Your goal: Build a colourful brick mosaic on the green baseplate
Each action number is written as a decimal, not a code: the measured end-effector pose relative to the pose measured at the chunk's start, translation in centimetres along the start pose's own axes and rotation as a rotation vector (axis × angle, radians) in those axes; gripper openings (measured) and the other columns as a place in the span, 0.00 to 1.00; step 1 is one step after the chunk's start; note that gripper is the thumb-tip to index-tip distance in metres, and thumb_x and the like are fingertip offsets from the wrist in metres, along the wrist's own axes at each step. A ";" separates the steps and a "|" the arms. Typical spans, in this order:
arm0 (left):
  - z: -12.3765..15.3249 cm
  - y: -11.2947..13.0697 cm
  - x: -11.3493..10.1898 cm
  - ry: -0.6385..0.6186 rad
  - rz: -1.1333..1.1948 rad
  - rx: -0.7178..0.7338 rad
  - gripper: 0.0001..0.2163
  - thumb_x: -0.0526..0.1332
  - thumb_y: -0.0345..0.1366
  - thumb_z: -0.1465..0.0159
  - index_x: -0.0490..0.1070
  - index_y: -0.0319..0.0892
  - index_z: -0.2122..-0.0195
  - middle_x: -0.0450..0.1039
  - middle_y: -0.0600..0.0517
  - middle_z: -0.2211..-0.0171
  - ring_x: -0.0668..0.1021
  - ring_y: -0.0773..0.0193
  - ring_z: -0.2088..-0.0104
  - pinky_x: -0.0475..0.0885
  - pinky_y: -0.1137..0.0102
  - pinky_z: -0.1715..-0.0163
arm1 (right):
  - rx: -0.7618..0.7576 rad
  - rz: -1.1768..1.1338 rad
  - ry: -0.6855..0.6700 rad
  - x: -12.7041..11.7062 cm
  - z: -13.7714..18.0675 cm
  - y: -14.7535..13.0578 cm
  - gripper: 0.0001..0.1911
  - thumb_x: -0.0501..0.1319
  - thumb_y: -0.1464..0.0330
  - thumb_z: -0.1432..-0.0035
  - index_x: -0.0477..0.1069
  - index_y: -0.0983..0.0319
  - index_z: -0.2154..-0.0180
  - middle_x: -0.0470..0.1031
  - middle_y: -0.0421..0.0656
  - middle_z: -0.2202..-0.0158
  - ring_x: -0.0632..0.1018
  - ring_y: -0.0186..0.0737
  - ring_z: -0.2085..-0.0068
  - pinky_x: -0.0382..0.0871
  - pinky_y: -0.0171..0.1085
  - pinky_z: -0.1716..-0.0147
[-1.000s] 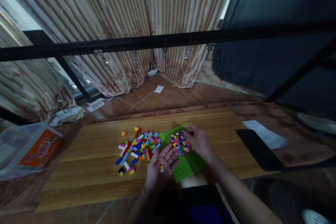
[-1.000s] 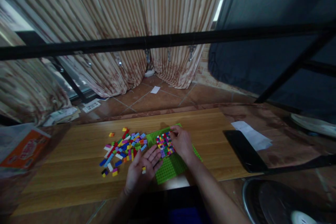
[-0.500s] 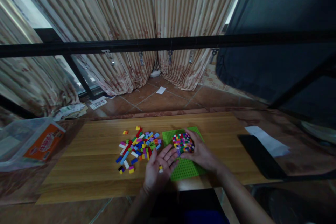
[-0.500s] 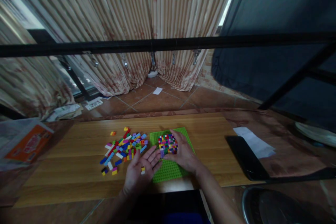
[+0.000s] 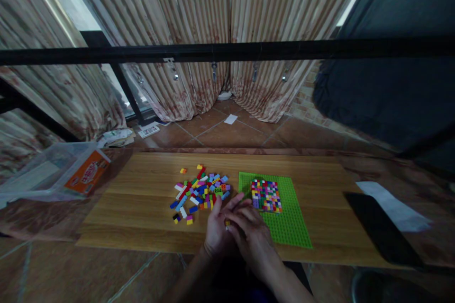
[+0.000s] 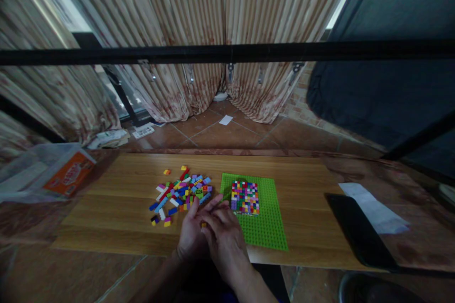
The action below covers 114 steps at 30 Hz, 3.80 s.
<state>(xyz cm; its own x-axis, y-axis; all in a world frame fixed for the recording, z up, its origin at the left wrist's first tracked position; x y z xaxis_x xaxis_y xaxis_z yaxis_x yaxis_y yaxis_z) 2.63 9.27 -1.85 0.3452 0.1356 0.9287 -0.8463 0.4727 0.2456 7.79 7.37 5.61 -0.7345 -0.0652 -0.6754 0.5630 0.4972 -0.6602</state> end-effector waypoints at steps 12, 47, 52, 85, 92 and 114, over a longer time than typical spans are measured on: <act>-0.1 -0.1 -0.2 0.046 0.025 0.011 0.26 0.50 0.51 0.36 0.69 0.32 0.50 0.75 0.39 0.56 0.75 0.54 0.53 0.63 0.63 0.48 | 0.083 -0.077 -0.018 1.1 0.3 0.3 0.07 0.57 0.74 0.42 0.72 0.57 0.68 0.75 0.41 0.66 0.74 0.42 0.62 0.68 0.41 0.60; -0.3 -0.3 -0.1 0.024 -0.032 -0.012 0.21 0.50 0.46 0.34 0.70 0.35 0.51 0.76 0.43 0.62 0.76 0.62 0.64 0.66 0.63 0.54 | 0.485 -0.015 0.431 -9.0 -2.0 12.6 0.12 0.57 0.63 0.44 0.76 0.61 0.64 0.80 0.45 0.66 0.79 0.43 0.65 0.71 0.39 0.64; -0.3 -0.4 -0.3 0.041 -0.023 -0.022 0.22 0.48 0.46 0.34 0.71 0.35 0.51 0.76 0.43 0.63 0.76 0.61 0.64 0.66 0.63 0.54 | 0.530 -0.118 0.510 -9.5 -1.1 14.2 0.15 0.58 0.60 0.45 0.75 0.62 0.62 0.79 0.46 0.65 0.78 0.44 0.65 0.71 0.41 0.63; -0.3 -0.4 0.2 0.004 -0.001 -0.008 0.23 0.47 0.47 0.33 0.69 0.33 0.51 0.76 0.43 0.62 0.77 0.61 0.64 0.66 0.64 0.55 | 0.231 -0.110 0.445 -8.2 -1.2 7.9 0.14 0.54 0.61 0.39 0.75 0.60 0.60 0.75 0.46 0.60 0.74 0.42 0.57 0.68 0.42 0.56; -0.1 -0.3 0.4 0.009 -0.016 -0.009 0.22 0.50 0.47 0.34 0.69 0.33 0.52 0.75 0.44 0.62 0.77 0.62 0.63 0.67 0.68 0.58 | -0.012 -0.026 0.131 -1.9 0.2 0.5 0.10 0.55 0.71 0.39 0.74 0.57 0.61 0.74 0.44 0.60 0.73 0.41 0.57 0.68 0.41 0.59; -0.1 -0.2 -0.3 0.069 -0.087 0.011 0.23 0.52 0.48 0.36 0.70 0.34 0.50 0.75 0.42 0.59 0.76 0.55 0.55 0.64 0.64 0.50 | -0.107 0.176 0.079 0.2 0.3 -0.9 0.07 0.58 0.71 0.42 0.72 0.57 0.70 0.75 0.40 0.71 0.71 0.42 0.64 0.60 0.43 0.62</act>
<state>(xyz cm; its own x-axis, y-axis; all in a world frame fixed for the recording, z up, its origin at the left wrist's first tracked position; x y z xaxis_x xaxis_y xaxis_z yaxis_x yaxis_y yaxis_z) 2.80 9.22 -2.18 0.4442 0.1544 0.8825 -0.8161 0.4761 0.3275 7.28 6.64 6.00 -0.6581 0.0973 -0.7466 0.6450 0.5844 -0.4924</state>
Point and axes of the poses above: each hand's wrist, its own z-axis away from the middle knuckle, its own x-axis out of the palm, y = z × x, the point moved 8 cm from there along -z, towards the middle knuckle
